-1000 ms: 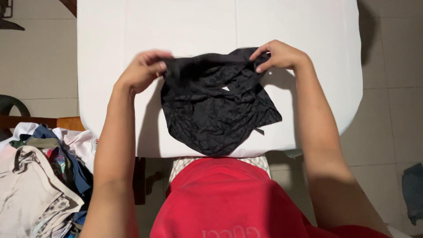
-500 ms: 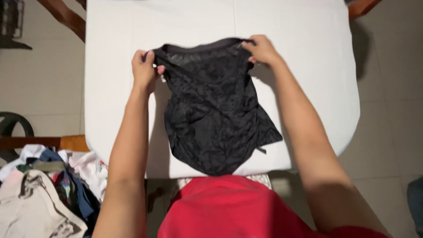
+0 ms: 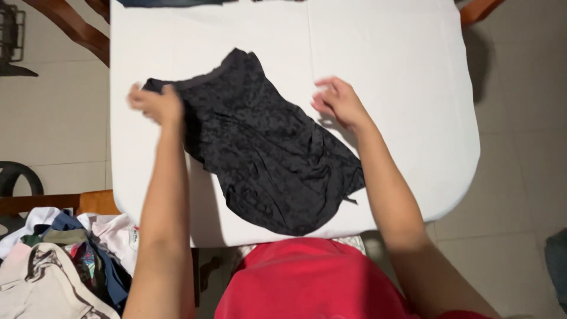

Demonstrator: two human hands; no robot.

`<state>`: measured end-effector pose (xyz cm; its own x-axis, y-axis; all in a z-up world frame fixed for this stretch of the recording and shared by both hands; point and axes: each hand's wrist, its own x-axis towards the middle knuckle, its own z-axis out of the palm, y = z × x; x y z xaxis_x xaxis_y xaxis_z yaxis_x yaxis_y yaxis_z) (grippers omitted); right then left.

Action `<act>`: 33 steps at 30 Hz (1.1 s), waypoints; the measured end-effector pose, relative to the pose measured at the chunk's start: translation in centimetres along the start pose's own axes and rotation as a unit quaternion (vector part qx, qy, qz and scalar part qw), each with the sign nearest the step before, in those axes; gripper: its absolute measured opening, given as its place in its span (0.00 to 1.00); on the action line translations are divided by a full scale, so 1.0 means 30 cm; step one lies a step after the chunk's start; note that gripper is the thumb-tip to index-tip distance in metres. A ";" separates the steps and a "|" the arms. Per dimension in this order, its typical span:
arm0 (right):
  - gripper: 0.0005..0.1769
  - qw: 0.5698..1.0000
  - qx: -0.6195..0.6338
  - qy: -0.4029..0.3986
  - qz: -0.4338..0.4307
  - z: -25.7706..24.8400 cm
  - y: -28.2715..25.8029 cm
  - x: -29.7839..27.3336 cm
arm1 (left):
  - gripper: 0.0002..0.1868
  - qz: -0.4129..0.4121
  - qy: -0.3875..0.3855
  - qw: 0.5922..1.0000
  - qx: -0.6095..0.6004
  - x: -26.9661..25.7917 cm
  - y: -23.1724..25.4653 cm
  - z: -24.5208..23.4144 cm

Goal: The person takes a black patterned garment from a basket and spreads it out on a table, smoothing the fabric with their hands before folding the item into a neat rectangle.

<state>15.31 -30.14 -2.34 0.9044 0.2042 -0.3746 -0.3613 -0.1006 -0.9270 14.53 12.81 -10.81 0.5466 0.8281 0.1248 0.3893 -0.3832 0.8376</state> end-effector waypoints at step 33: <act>0.26 0.849 0.516 -0.103 0.047 0.071 0.320 -0.459 | 0.04 0.042 -0.364 0.850 -0.379 -0.395 0.240 -0.169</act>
<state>-1.10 -31.83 -6.12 0.8395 0.4199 -0.3448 -0.5331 0.7592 -0.3735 7.10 2.31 -3.56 0.9700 0.2328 0.0696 -0.1119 0.1739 0.9784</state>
